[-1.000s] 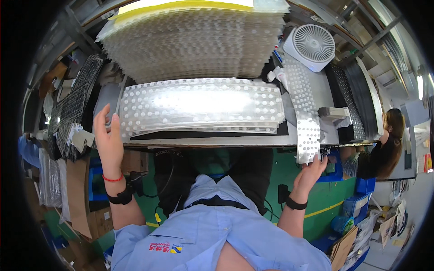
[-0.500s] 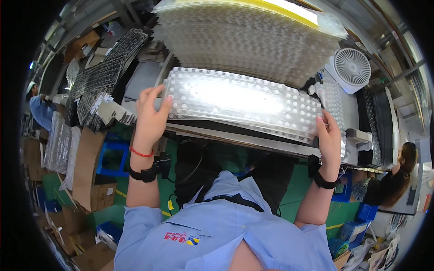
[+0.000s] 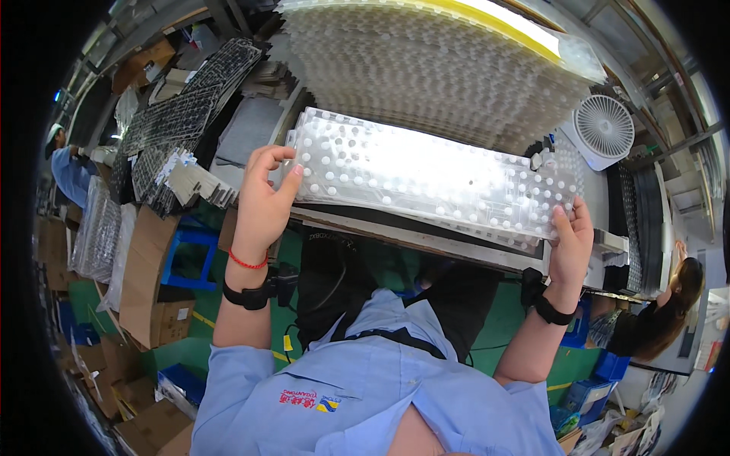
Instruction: Inspecting and sorting translucent sheets with circular patterns.
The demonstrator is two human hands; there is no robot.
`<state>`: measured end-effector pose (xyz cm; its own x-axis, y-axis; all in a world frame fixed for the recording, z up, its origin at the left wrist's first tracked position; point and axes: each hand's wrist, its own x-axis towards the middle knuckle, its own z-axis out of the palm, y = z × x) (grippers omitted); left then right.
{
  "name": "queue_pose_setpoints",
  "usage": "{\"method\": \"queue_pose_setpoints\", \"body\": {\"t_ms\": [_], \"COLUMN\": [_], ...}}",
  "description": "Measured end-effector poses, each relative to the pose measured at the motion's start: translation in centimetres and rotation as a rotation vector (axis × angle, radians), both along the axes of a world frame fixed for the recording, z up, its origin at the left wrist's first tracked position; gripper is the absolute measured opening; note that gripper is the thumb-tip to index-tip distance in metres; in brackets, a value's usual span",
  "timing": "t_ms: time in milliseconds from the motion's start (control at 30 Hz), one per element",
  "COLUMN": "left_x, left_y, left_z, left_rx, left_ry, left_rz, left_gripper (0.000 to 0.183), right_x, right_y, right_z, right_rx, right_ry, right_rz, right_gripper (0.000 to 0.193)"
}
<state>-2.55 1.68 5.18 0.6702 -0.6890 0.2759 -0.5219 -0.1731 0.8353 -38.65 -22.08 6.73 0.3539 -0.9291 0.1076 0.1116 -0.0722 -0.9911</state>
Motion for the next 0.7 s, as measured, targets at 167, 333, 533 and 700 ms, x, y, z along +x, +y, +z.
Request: {"method": "queue_pose_setpoints", "body": {"t_ms": [167, 333, 533, 700], "left_x": [-0.3, -0.4, -0.8, -1.2], "left_y": [-0.2, 0.1, 0.0, -0.8], "left_z": [-0.1, 0.0, 0.8, 1.5], "left_rx": [0.06, 0.096, 0.03, -0.069], "left_ry": [-0.243, -0.277, 0.018, 0.395], "left_rz": [0.091, 0.007, -0.077, -0.156], "left_gripper": [0.024, 0.026, 0.037, 0.045], "right_x": [-0.5, 1.0, 0.6, 0.1], "right_y": [0.0, 1.2, 0.9, 1.4], "right_z": [-0.5, 0.3, 0.1, 0.0], "right_rx": [0.041, -0.023, -0.015, -0.02], "right_ry": [0.015, 0.092, 0.115, -0.066], "right_rz": [0.035, -0.037, 0.014, 0.003], "right_gripper": [0.034, 0.033, 0.034, 0.041]}}
